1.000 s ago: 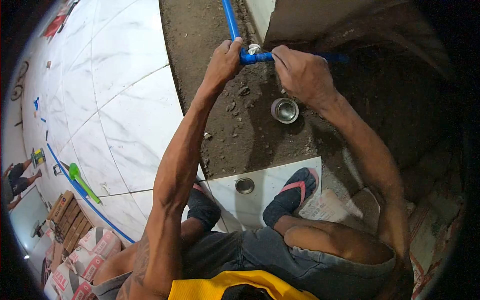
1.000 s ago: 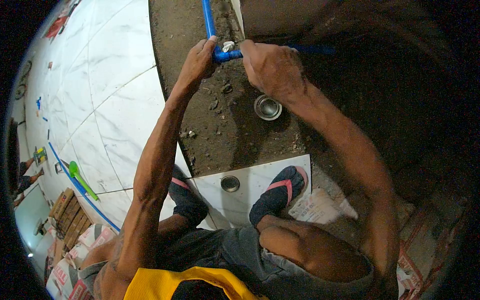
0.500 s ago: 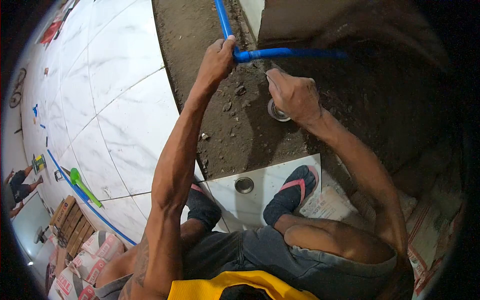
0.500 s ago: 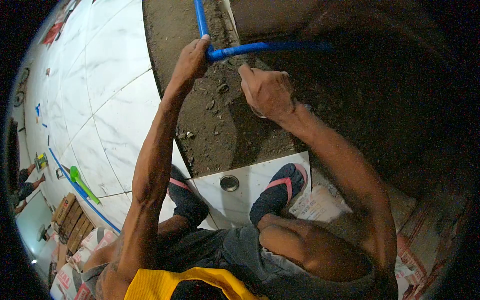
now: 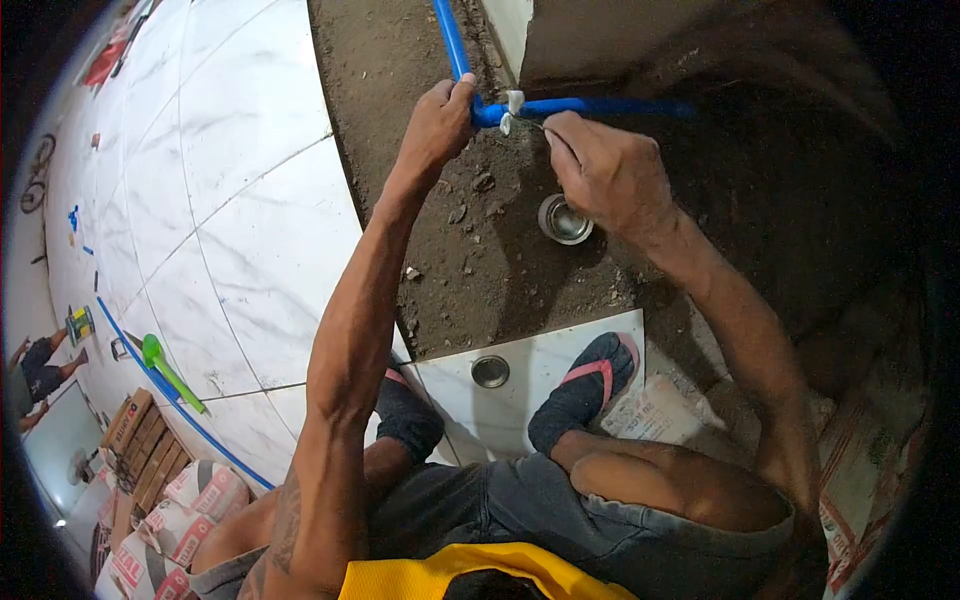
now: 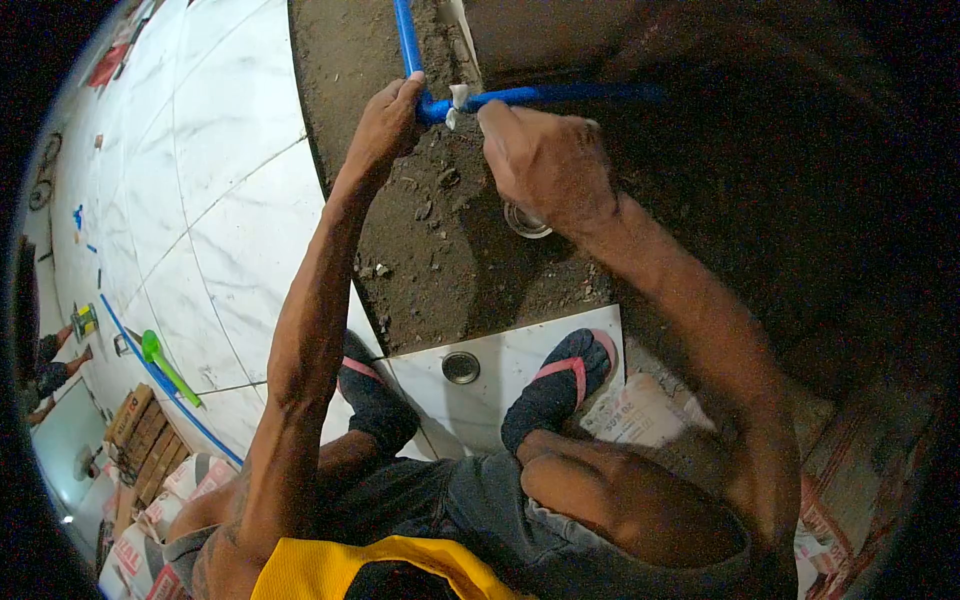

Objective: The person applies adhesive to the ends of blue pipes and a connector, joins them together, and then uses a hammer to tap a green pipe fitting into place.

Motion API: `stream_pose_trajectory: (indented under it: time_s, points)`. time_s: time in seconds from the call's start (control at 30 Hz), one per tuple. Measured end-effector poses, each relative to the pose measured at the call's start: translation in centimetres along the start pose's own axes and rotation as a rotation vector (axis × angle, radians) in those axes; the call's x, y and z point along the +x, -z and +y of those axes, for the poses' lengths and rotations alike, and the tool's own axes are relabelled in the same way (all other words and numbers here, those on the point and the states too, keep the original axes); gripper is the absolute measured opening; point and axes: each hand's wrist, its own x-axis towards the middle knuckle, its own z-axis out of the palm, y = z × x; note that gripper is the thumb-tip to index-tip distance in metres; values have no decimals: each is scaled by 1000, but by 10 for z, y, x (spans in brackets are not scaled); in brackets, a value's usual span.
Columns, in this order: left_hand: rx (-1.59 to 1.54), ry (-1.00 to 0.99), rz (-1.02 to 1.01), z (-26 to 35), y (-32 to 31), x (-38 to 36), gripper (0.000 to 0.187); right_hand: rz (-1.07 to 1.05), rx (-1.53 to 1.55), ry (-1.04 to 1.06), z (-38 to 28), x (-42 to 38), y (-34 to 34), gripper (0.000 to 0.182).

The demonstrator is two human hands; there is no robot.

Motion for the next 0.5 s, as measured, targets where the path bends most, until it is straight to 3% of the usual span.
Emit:
stream_pose_trajectory:
  time_s: [0.1,0.5]
  points:
    - [1,7,-5,2,2,0,40,151,-71,93,7,19,-3,14]
    - [5,-40,8,-2,3,-2,39,-142,-223,85,-8,44,18,12]
